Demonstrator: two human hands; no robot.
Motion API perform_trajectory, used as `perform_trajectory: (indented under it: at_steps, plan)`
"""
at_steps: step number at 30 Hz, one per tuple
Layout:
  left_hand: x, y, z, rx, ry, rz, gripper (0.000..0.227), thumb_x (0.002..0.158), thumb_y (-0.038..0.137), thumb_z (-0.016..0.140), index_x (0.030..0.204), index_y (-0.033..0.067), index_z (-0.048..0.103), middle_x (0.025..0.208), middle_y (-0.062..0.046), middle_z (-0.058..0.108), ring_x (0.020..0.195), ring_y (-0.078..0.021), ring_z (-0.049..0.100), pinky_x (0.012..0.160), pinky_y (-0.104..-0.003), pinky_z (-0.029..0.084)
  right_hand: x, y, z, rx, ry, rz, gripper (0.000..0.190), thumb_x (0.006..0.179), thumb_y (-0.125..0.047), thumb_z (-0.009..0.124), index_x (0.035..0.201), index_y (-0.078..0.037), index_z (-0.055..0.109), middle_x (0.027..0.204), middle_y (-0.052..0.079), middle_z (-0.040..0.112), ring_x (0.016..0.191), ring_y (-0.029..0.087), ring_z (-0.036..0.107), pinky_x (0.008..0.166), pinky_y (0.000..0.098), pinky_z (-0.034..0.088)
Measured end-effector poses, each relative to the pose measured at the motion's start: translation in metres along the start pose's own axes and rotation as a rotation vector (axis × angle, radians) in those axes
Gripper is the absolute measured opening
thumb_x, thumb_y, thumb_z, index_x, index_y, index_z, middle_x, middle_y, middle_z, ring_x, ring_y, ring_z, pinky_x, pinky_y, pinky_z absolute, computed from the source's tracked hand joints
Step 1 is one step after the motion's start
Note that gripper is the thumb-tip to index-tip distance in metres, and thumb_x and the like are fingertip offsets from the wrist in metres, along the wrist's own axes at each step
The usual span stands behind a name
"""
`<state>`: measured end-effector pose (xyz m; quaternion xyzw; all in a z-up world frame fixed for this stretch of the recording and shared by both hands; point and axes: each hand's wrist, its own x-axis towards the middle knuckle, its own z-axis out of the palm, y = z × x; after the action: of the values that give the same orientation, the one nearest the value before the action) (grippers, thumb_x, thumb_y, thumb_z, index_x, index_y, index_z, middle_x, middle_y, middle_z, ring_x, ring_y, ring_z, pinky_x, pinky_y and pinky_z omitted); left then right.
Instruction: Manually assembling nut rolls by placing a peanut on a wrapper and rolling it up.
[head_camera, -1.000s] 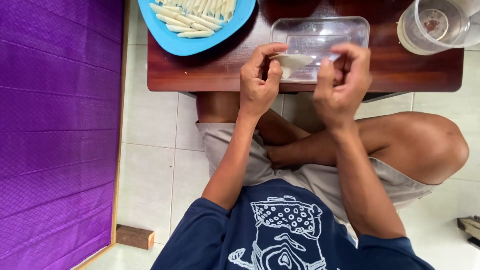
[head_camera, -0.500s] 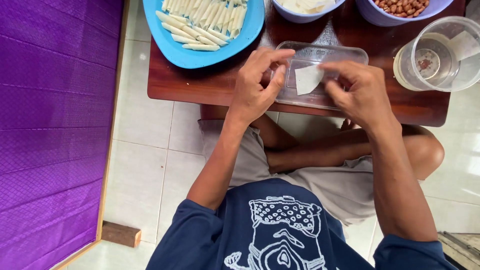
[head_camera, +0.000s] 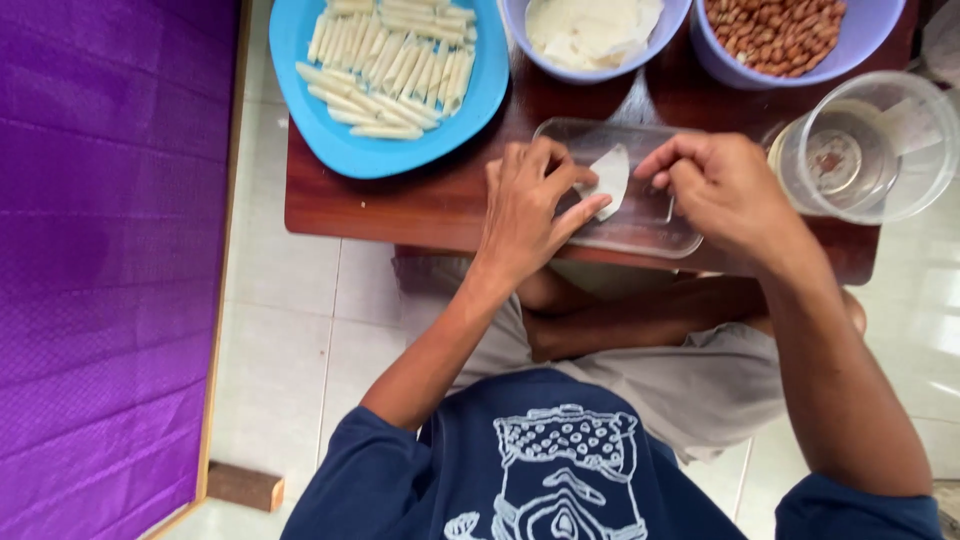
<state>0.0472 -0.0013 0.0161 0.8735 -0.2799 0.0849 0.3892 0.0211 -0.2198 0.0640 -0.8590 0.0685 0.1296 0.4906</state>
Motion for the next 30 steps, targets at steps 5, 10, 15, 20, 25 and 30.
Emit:
perform_trajectory:
  at_steps: [5, 10, 15, 20, 25, 30]
  plan:
    - [0.0, -0.013, -0.001, -0.039, -0.031, 0.075, 0.02, 0.098, 0.042, 0.068, 0.107, 0.025, 0.068, 0.104, 0.007, 0.05, 0.103, -0.0167, 0.052, 0.089, -0.036, 0.036, -0.008, -0.011, 0.003, 0.141, 0.038, -0.113, 0.039, 0.094, 0.011, 0.038, 0.117, 0.005, 0.069, 0.099, 0.021, 0.071, 0.093, 0.024, 0.069, 0.08, 0.0429, 0.06]
    - [0.002, 0.0, -0.018, -0.118, -0.095, 0.078, 0.019, 0.085, 0.027, 0.079, 0.101, 0.018, 0.077, 0.107, 0.002, 0.057, 0.098, -0.0172, 0.048, 0.094, -0.037, 0.035, -0.016, -0.01, 0.003, 0.313, 0.041, -0.143, 0.023, 0.103, 0.007, 0.047, 0.122, 0.005, 0.06, 0.127, 0.015, 0.069, 0.116, 0.024, 0.071, 0.092, 0.0285, 0.06]
    - [-0.001, -0.002, -0.02, -0.165, -0.097, 0.093, 0.017, 0.087, 0.024, 0.078, 0.102, 0.0157, 0.077, 0.108, 0.002, 0.058, 0.099, -0.0182, 0.048, 0.094, -0.037, 0.034, -0.02, -0.002, 0.009, 0.404, 0.097, -0.076, 0.025, 0.11, -0.006, 0.053, 0.13, 0.009, 0.053, 0.098, 0.019, 0.069, 0.086, 0.024, 0.075, 0.067, 0.0235, 0.058]
    - [-0.005, -0.003, -0.024, -0.157, -0.114, 0.095, 0.02, 0.086, 0.021, 0.08, 0.104, 0.0148, 0.077, 0.109, 0.002, 0.058, 0.102, -0.0178, 0.048, 0.095, -0.037, 0.034, -0.024, 0.001, 0.017, 0.32, 0.139, -0.088, 0.012, 0.109, -0.005, 0.066, 0.117, 0.002, 0.062, 0.083, 0.008, 0.066, 0.064, 0.011, 0.062, 0.055, 0.0177, 0.047]
    - [-0.007, -0.004, -0.02, -0.129, -0.126, 0.118, 0.022, 0.084, 0.02, 0.083, 0.106, 0.016, 0.078, 0.113, 0.003, 0.057, 0.107, -0.0183, 0.047, 0.098, -0.038, 0.033, -0.026, 0.009, 0.024, 0.193, 0.183, -0.128, 0.009, 0.104, -0.004, 0.077, 0.101, 0.004, 0.075, 0.075, 0.004, 0.063, 0.06, 0.008, 0.051, 0.051, 0.0185, 0.039]
    - [-0.007, -0.006, -0.013, -0.084, -0.123, 0.132, 0.012, 0.085, 0.019, 0.08, 0.097, 0.0157, 0.078, 0.111, 0.004, 0.058, 0.107, -0.0189, 0.047, 0.096, -0.039, 0.033, -0.028, 0.003, 0.024, 0.208, 0.091, -0.201, 0.018, 0.105, 0.004, 0.063, 0.12, 0.01, 0.07, 0.102, 0.013, 0.068, 0.081, 0.016, 0.064, 0.068, 0.0226, 0.054]
